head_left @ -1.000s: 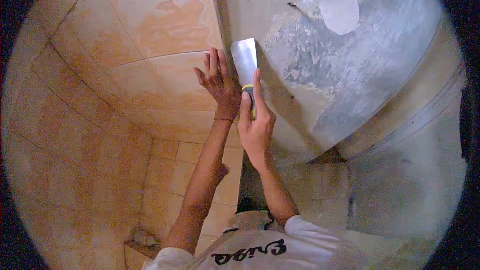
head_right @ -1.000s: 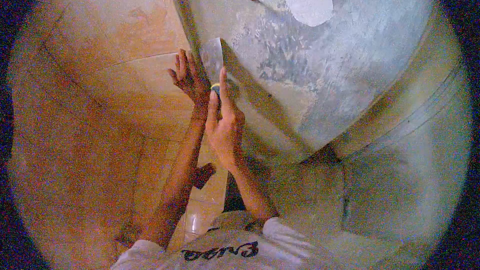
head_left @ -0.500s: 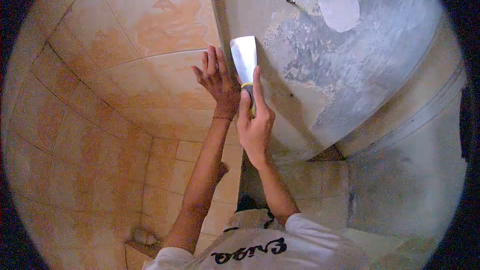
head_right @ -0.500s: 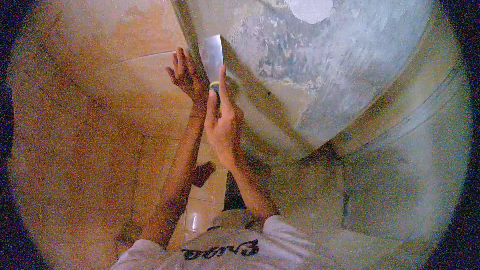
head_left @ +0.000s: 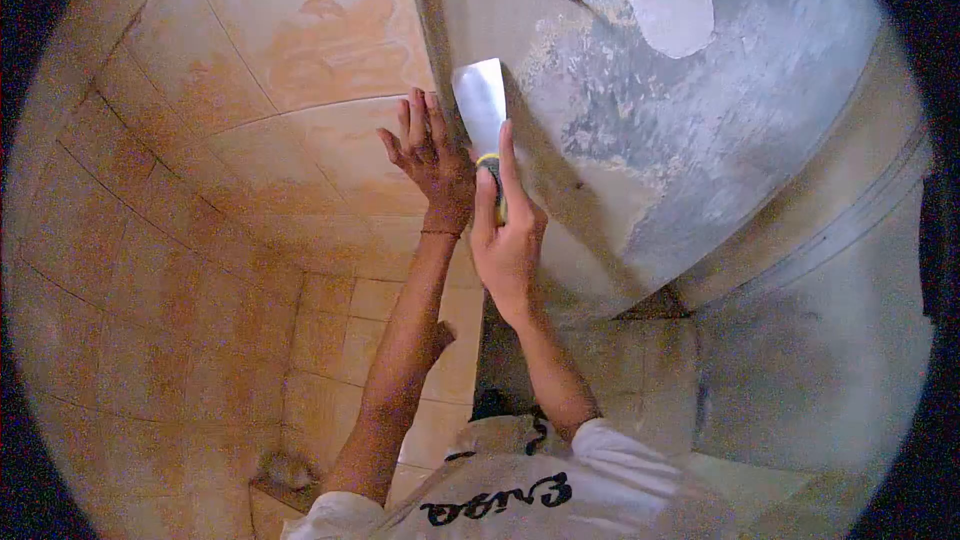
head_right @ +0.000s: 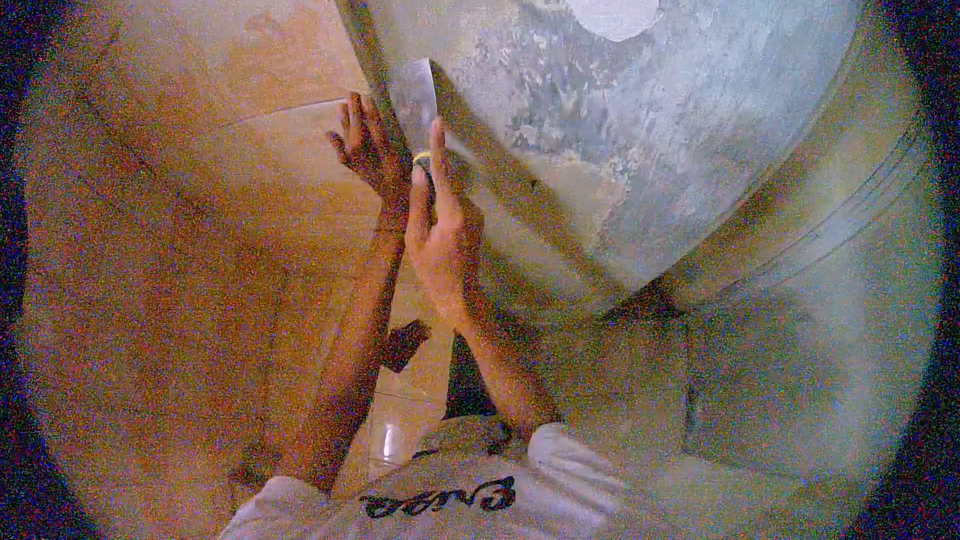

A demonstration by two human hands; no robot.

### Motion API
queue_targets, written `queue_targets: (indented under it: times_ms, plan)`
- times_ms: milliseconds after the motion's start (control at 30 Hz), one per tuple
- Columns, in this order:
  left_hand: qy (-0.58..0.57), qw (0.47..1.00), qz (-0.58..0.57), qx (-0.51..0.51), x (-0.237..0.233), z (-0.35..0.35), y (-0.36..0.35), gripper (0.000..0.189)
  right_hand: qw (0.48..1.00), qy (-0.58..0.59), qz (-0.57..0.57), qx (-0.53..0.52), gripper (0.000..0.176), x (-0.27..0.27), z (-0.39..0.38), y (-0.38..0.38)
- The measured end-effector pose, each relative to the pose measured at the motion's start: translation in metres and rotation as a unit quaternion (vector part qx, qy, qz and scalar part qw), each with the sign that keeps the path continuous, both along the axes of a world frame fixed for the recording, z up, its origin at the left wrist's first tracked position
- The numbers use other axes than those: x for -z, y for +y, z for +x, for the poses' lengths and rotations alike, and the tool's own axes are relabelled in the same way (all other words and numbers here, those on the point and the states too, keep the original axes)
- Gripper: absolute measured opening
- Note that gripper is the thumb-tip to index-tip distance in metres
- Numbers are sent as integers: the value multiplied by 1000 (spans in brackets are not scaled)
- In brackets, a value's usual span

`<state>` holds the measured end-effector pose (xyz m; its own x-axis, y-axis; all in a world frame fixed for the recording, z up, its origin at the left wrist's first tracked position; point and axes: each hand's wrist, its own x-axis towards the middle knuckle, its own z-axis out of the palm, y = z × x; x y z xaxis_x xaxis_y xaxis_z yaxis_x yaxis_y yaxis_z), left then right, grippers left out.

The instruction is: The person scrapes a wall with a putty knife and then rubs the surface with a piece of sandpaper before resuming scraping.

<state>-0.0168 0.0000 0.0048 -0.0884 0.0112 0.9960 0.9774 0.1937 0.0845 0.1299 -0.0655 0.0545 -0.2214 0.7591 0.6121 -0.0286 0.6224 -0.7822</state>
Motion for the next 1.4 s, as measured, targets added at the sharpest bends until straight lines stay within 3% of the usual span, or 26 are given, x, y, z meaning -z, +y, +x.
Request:
queue_targets:
  times_ms: [67,100,133,167,233,300,467,533,967,1133,1400]
  plan:
    - [-3,1000,-8,2,-2,4,-7,63,1000,-3,-15,0,52,4,4,-6]
    - [-121,978,-169,-25,-26,22,-28,63,1000,-7,-29,-1,52,4,5,-6]
    - [-235,916,-321,-51,-39,32,-38,63,1000,-8,-26,-1,52,4,1,-1]
    - [-236,916,-320,-52,-33,26,-29,63,999,5,26,28,51,6,-4,5]
    - [-55,998,-36,12,-3,7,-6,63,996,12,73,57,51,10,-4,4]
    - [-49,998,-42,8,5,2,-1,63,1000,-9,-7,26,51,5,-1,-1]
    - [-43,999,-34,2,0,3,0,65,1000,-7,14,21,51,-5,1,2]
    - [29,999,28,-12,-2,-5,7,63,999,-24,12,32,51,-4,1,-1]
    - [21,999,26,-32,1,-7,9,60,1000,-9,-19,8,51,-4,5,-3]
    - [16,1000,18,20,1,-4,5,61,999,4,-34,-14,50,-4,5,-3]
    - [-8,1000,-2,23,1,1,1,65,1000,-15,-10,-4,50,18,10,-3]
